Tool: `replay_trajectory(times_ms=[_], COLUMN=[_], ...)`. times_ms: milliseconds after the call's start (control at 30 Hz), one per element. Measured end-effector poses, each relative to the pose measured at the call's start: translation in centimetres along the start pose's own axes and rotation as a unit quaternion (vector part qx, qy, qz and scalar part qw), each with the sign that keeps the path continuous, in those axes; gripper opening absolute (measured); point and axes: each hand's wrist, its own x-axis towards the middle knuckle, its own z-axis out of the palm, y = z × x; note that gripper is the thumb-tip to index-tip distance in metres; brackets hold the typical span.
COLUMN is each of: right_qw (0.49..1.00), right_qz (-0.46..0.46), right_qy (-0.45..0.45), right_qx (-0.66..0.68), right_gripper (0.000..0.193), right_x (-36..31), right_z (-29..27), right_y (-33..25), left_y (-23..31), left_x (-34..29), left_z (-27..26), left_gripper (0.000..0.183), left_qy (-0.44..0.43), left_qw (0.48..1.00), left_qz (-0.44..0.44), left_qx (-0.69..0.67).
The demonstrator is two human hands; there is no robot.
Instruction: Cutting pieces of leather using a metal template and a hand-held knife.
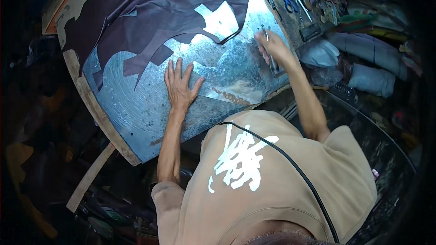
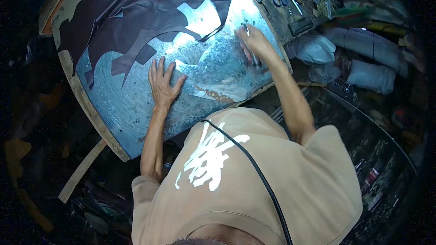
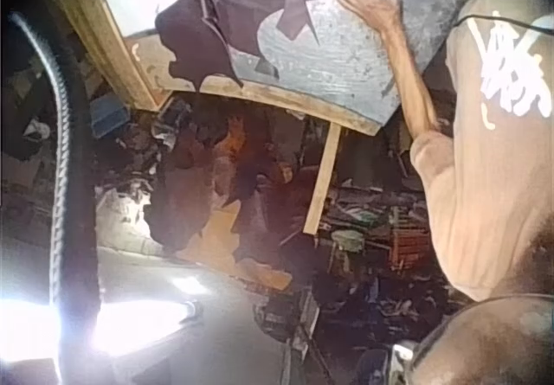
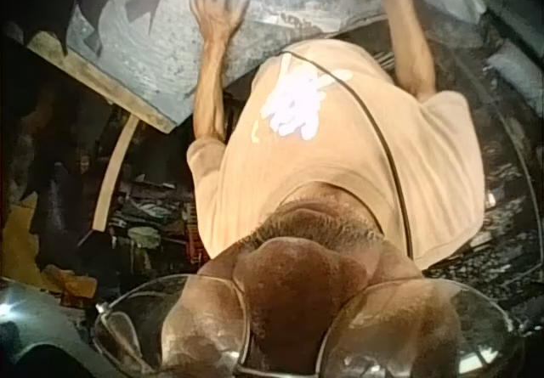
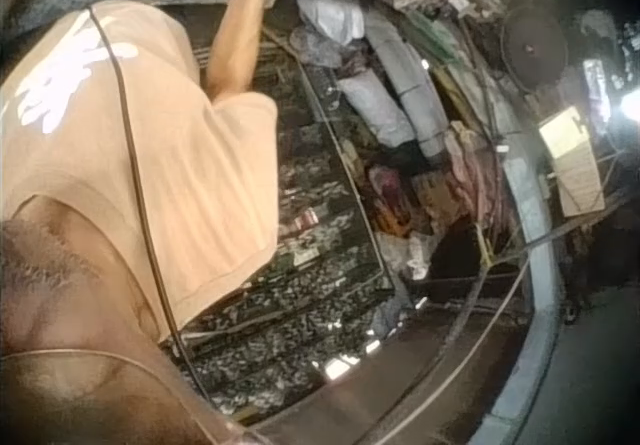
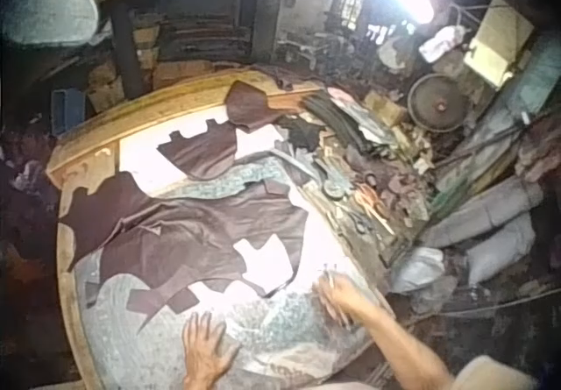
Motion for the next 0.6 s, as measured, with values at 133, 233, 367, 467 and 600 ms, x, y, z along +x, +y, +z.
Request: replay_trajectory(times_ms=[133, 233, 367, 467, 600], right_qw=[0.999, 0.991, 0.924, 0.896, 0.895], right_qz=[0.0, -0.1, -0.3, -0.351, -0.335], right_qy=[0.041, 0.038, 0.082, 0.116, 0.065], right_qx=[-0.023, -0.08, -0.224, -0.248, -0.287], right_gripper=[0.037, 0.042, 0.036, 0.032, 0.031], right_x=[-5.2, -5.7, -2.3, 2.6, 7.7], right_z=[0.1, -0.8, -0.7, -0.8, -0.9], right_y=[5.8, 3.8, 0.0, -0.2, -0.6], left_y=[2.7, 4.8, 4.4, 4.1, 3.1], left_x=[5.8, 14.1, 22.1, 23.1, 22.0], left_z=[1.4, 3.2, 7.9, 10.1, 10.9], left_gripper=[0.045, 0.039, 0.039, 0.041, 0.05], left_qy=[0.022, 0.066, 0.04, -0.028, -0.05], left_qw=[0.995, 0.985, 0.992, 0.993, 0.991], left_qz=[0.075, 0.141, 0.117, 0.106, 0.108], left_qx=[-0.053, -0.078, -0.036, -0.043, -0.067])
